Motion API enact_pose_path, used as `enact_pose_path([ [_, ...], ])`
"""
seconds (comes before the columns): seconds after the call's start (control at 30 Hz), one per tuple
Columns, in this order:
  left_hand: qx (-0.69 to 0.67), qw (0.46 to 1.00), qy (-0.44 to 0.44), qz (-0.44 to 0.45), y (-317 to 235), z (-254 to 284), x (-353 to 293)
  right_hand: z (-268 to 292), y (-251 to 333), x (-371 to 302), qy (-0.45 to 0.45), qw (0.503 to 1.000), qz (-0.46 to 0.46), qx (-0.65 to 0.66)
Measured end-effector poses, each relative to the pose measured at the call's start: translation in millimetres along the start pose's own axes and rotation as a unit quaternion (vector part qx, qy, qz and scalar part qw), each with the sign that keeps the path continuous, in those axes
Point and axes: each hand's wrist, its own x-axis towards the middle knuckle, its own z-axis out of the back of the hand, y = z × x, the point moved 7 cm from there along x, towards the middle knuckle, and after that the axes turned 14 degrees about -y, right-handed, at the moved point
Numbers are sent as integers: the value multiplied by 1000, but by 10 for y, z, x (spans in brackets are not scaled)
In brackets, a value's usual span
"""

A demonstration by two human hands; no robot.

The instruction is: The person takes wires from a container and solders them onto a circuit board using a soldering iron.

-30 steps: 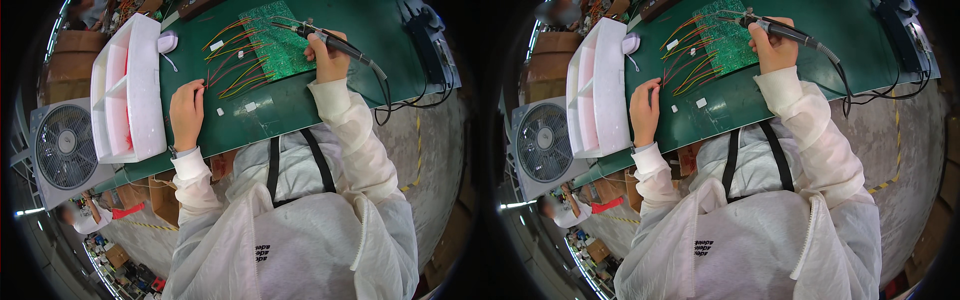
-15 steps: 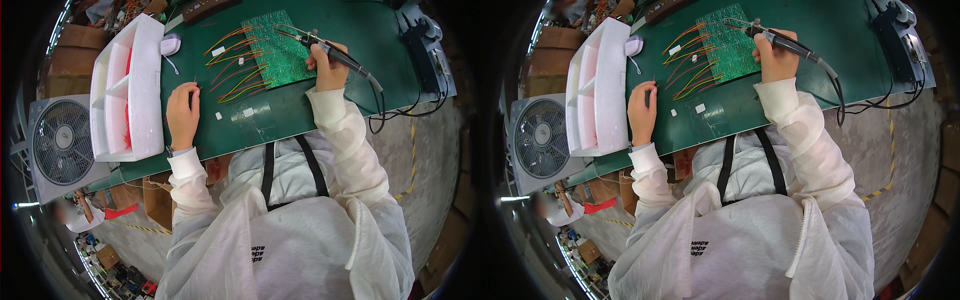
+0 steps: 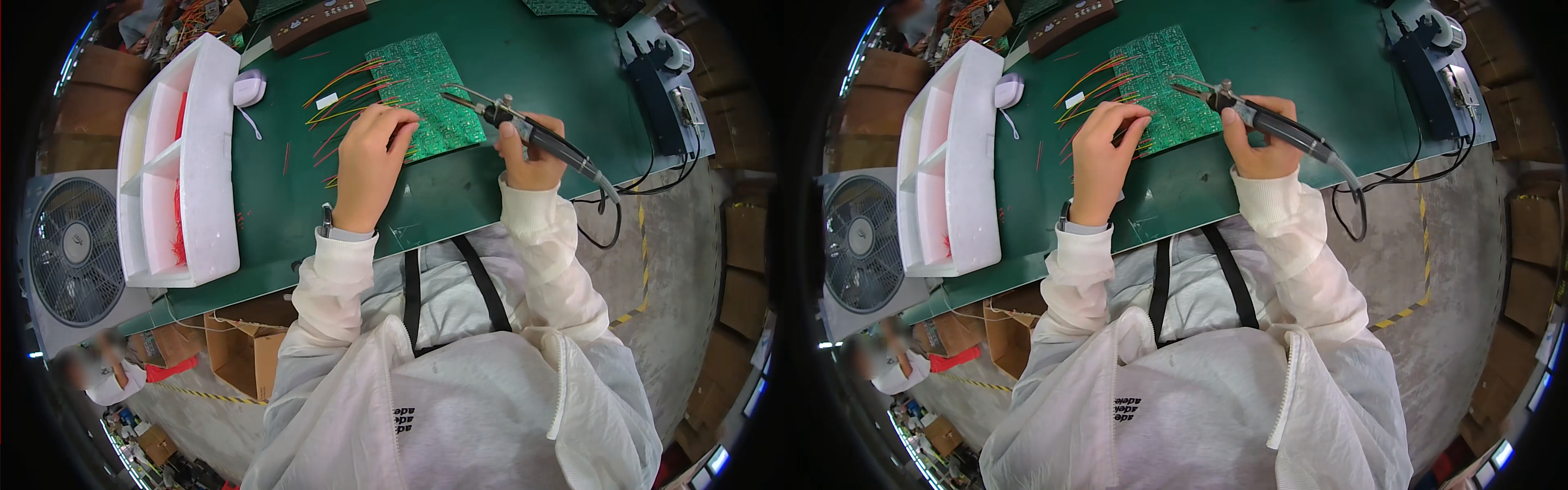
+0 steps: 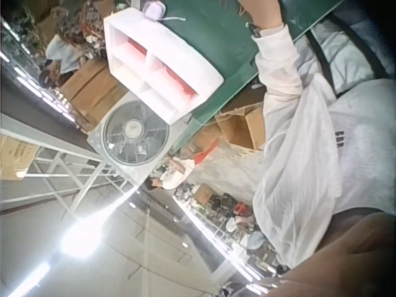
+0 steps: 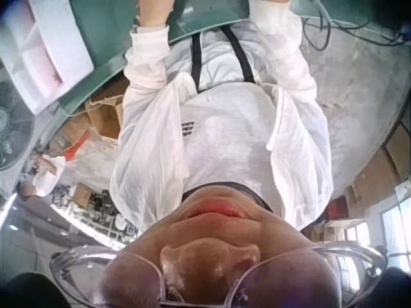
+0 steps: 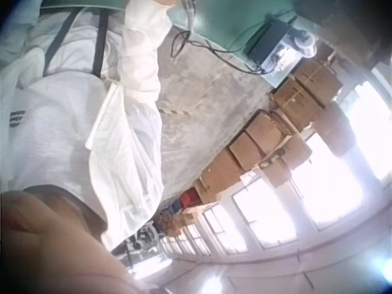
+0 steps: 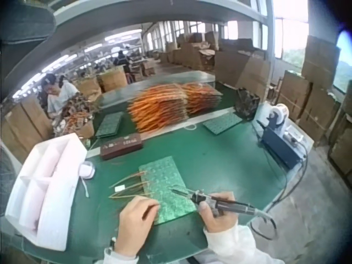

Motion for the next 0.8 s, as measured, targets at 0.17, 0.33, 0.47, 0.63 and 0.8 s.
enact_pose_path([
  [0.17, 6, 999, -8, 30, 123, -38, -74, 107, -50, -24, -3, 1000, -2, -19],
  [0.33, 46, 999, -2, -29, 95, -47, -63, -13, 93, -60, 27, 990, 120, -69],
  [0.47, 67, 997, -5, -44, 90, -66, -67, -10, 112, -57, 26, 991, 120, -56],
  [0.63, 71, 997, -3, -38, 109, -87, -75, 32, 93, -39, 8, 989, 119, -88],
  [0.8, 68, 997, -8, -33, 111, -86, -81, 32, 121, -24, 1, 984, 151, -99],
])
